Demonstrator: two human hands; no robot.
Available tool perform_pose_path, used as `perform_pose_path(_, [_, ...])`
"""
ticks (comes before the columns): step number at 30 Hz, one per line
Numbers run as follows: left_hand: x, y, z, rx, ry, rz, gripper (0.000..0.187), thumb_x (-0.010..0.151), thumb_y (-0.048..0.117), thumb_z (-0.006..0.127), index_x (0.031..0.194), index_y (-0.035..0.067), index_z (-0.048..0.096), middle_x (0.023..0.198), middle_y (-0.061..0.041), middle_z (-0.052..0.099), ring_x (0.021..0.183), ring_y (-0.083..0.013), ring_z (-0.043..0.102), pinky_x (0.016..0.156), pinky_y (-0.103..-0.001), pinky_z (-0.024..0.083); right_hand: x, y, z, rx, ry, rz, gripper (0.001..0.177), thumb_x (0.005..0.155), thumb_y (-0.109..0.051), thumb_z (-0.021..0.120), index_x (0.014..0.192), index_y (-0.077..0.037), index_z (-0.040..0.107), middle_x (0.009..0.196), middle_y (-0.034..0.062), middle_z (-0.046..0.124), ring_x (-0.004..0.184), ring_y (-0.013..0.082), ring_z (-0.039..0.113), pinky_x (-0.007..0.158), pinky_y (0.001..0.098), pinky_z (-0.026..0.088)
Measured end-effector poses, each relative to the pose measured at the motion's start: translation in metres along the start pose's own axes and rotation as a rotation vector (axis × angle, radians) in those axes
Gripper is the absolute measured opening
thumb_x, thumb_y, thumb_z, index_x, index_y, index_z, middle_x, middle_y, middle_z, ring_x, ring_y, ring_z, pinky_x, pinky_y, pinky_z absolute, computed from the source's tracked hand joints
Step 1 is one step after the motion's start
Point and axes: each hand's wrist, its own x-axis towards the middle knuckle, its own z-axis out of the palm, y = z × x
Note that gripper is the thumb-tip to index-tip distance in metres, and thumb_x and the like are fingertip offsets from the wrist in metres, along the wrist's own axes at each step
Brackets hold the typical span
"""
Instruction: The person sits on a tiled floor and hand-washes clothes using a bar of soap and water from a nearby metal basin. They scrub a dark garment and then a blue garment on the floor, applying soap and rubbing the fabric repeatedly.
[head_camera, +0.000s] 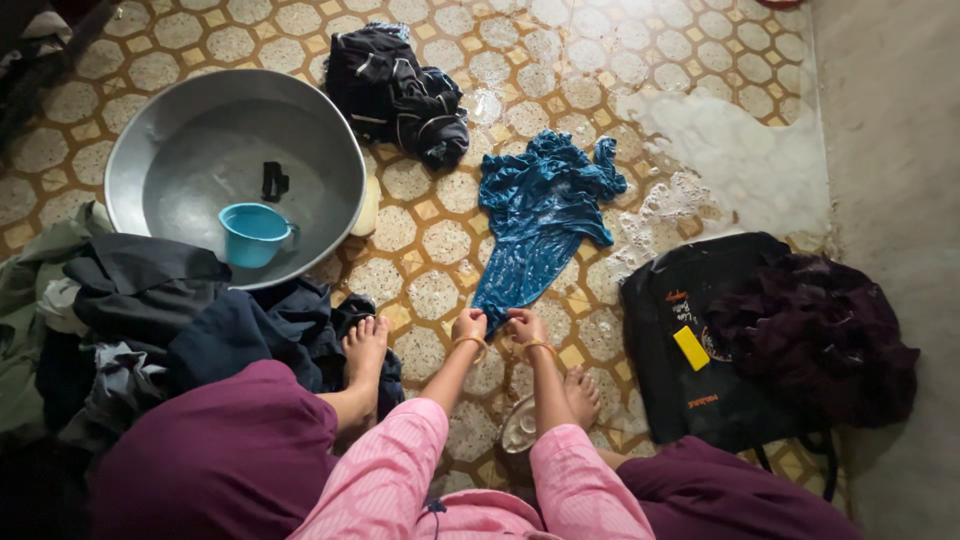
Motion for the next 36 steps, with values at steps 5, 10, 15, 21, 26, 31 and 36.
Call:
perform_pose_path(5, [0.007, 0.000, 0.008, -0.201, -0.330, -0.068, 0.032, 0.086, 0.031, 0.074, 0.110, 0.009, 0.072, 0.089, -0.009, 0.078, 0.066, -0.0184, 0.071, 0.062, -0.036, 0.058, 0.003, 0.005, -0.002, -0.023, 0.058, -0.022, 0.041, 0.094, -0.007, 0.062, 0.134, -0.014, 0.064, 0.093, 0.0048, 0.073, 0.073, 0.0120, 0.070, 0.057, 0.0282, 0.051])
perform_pose_path(10, [0.001, 0.002, 0.013, -0.151, -0.441, -0.178, 0.057, 0.095, 0.058, 0.063, 0.100, 0.003, 0.072, 0.080, -0.009, 0.074, 0.057, -0.0181, 0.064, 0.054, -0.035, 0.053, -0.001, 0.010, 0.009, -0.046, 0.091, -0.022, 0.031, 0.097, -0.009, 0.064, 0.128, -0.008, 0.066, 0.093, 0.0082, 0.072, 0.071, 0.0135, 0.065, 0.059, 0.0282, 0.055])
perform_pose_path(15, [0.000, 0.013, 0.000, 0.047, -0.399, -0.269, 0.076, 0.092, 0.076, 0.057, 0.092, 0.003, 0.078, 0.085, -0.013, 0.077, 0.067, -0.0237, 0.070, 0.066, -0.038, 0.054, 0.001, 0.011, 0.005, 0.078, 0.088, -0.021, 0.023, 0.099, -0.011, 0.063, 0.120, -0.005, 0.069, 0.092, 0.0098, 0.072, 0.069, 0.0150, 0.064, 0.059, 0.0300, 0.054])
perform_pose_path(21, [-0.006, 0.020, -0.012, 0.114, -0.097, -0.008, 0.045, 0.076, 0.059, 0.076, 0.088, 0.017, 0.081, 0.091, -0.011, 0.079, 0.083, -0.0306, 0.076, 0.078, -0.042, 0.058, -0.008, 0.008, 0.005, 0.023, 0.139, 0.048, 0.021, 0.098, -0.012, 0.063, 0.118, -0.008, 0.071, 0.092, 0.0067, 0.071, 0.071, 0.0146, 0.064, 0.058, 0.0317, 0.055])
perform_pose_path(26, [-0.001, 0.023, -0.009, 0.131, -0.058, -0.035, 0.043, 0.072, 0.058, 0.081, 0.087, 0.018, 0.082, 0.092, -0.010, 0.079, 0.084, -0.0306, 0.076, 0.079, -0.042, 0.059, -0.011, 0.000, 0.004, -0.101, 0.236, -0.093, 0.018, 0.094, -0.012, 0.068, 0.110, -0.011, 0.078, 0.093, 0.0072, 0.077, 0.077, 0.0122, 0.068, 0.065, 0.0291, 0.056])
perform_pose_path(31, [0.002, 0.029, -0.004, 0.256, -0.109, -0.090, 0.043, 0.069, 0.057, 0.084, 0.090, 0.019, 0.081, 0.096, -0.012, 0.077, 0.088, -0.0317, 0.074, 0.081, -0.043, 0.058, -0.018, -0.017, 0.003, -0.099, 0.238, -0.067, 0.015, 0.093, -0.016, 0.071, 0.106, -0.011, 0.078, 0.093, 0.0073, 0.079, 0.077, 0.0142, 0.073, 0.066, 0.0307, 0.057])
perform_pose_path(36, [-0.001, 0.031, -0.004, 0.034, -0.117, 0.168, 0.033, 0.073, 0.039, 0.081, 0.094, 0.013, 0.079, 0.092, -0.010, 0.079, 0.083, -0.0249, 0.076, 0.079, -0.037, 0.060, -0.013, -0.019, 0.003, -0.102, 0.281, -0.097, 0.018, 0.090, -0.017, 0.073, 0.107, -0.011, 0.077, 0.094, 0.0060, 0.077, 0.077, 0.0147, 0.071, 0.066, 0.0314, 0.057])
